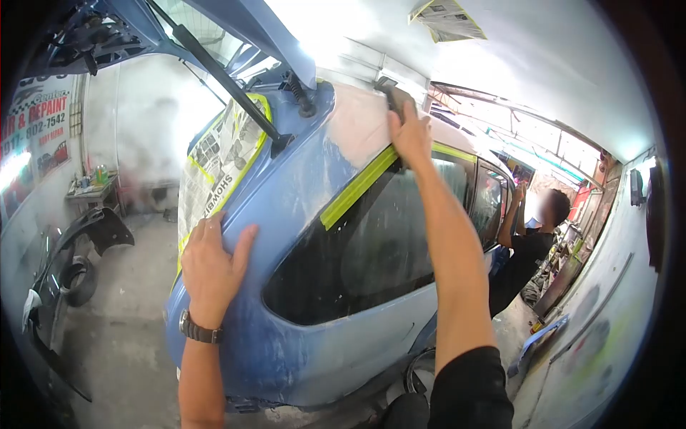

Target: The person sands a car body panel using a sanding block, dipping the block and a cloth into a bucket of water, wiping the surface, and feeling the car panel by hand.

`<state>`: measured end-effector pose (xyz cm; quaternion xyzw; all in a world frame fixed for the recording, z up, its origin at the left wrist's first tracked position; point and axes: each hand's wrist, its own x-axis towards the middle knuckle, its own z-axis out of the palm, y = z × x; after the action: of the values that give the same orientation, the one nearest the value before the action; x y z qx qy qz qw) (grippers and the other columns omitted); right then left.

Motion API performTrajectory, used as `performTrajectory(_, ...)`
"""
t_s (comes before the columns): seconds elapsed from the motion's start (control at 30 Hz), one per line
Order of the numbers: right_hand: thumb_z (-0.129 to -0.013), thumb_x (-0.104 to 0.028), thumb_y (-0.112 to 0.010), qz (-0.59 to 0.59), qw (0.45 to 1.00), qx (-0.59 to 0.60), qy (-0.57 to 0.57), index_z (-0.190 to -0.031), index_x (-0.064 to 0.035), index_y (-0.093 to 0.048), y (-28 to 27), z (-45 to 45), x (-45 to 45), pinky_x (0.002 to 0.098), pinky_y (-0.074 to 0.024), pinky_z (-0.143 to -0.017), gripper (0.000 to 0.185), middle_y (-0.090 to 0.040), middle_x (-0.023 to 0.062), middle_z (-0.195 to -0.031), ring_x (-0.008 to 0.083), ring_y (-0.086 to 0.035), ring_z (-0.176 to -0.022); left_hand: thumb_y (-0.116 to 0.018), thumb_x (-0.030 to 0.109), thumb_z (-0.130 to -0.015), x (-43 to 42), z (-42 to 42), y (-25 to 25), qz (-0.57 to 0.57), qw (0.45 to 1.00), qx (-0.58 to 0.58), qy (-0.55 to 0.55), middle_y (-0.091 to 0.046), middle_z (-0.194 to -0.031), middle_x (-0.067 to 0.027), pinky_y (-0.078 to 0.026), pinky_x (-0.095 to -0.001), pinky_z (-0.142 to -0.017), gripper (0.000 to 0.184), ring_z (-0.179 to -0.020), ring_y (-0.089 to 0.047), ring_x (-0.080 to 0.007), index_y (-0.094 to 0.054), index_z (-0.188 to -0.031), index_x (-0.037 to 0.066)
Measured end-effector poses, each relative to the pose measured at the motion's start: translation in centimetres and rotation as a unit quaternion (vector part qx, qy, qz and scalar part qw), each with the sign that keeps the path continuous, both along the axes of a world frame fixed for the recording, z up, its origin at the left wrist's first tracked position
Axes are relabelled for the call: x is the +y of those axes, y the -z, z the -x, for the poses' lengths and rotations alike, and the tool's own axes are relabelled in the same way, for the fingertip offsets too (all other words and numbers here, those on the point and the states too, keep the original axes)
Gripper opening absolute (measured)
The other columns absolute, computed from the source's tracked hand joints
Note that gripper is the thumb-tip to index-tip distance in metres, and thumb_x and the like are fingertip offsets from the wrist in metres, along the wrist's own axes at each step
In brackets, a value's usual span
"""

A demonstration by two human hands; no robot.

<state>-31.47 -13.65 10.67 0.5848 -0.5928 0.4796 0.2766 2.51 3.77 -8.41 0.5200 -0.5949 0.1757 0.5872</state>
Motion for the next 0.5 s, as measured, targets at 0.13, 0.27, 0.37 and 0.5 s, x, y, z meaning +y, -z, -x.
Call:
performTrajectory(0.13,-0.097,-0.050,-0.058,-0.014,0.999,0.024,0.029,-0.149,-0.0108,-0.052,-0.5,-1.8,-0.3,0.0612,-0.0444,-0.105,0.065,-0.048,0.0452,-0.138,0.0584,-0.052,-0.127,-0.074,0.043,-0.092,-0.1,-0.4,0.4,0.011,1.000,-0.013,-0.006,-0.070,-0.101,-0.0209,-0.053,-0.0476,-0.077,0.054,-0.089,-0.068,-0.0405,-0.068,-0.117,-0.004)
performTrajectory(0.27,-0.096,-0.052,-0.059,0.016,0.991,0.093,-0.093,-0.152,-0.0117,-0.050,6.2,-7.0,6.4,0.0663,-0.0429,-0.104,0.069,-0.045,0.0471,-0.139,0.0599,-0.050,-0.127,-0.076,0.044,-0.090,-0.2,0.3,0.3,0.010,1.000,-0.001,-0.010,-0.070,-0.096,-0.0204,-0.053,-0.0472,-0.077,0.054,-0.090,-0.067,-0.0399,-0.068,-0.114,-0.004)
performTrajectory(0.37,-0.097,-0.050,-0.058,0.035,0.994,0.069,-0.071,-0.151,-0.0102,-0.051,0.6,-5.1,1.9,0.0649,-0.0429,-0.104,0.067,-0.047,0.0438,-0.139,0.0583,-0.050,-0.128,-0.075,0.044,-0.090,0.1,0.3,-0.1,-0.016,1.000,0.007,-0.016,-0.070,-0.095,-0.0201,-0.053,-0.0471,-0.077,0.054,-0.089,-0.068,-0.0397,-0.068,-0.114,-0.004)
performTrajectory(0.5,-0.099,-0.045,-0.056,-0.013,0.999,0.032,-0.004,-0.151,-0.0086,-0.050,-3.8,-5.3,-0.5,0.0637,-0.0425,-0.105,0.064,-0.050,0.0414,-0.137,0.0574,-0.051,-0.126,-0.074,0.046,-0.091,0.0,0.2,0.0,0.005,1.000,-0.004,-0.020,-0.070,-0.095,-0.0196,-0.053,-0.0471,-0.077,0.055,-0.089,-0.067,-0.0398,-0.069,-0.114,-0.004)
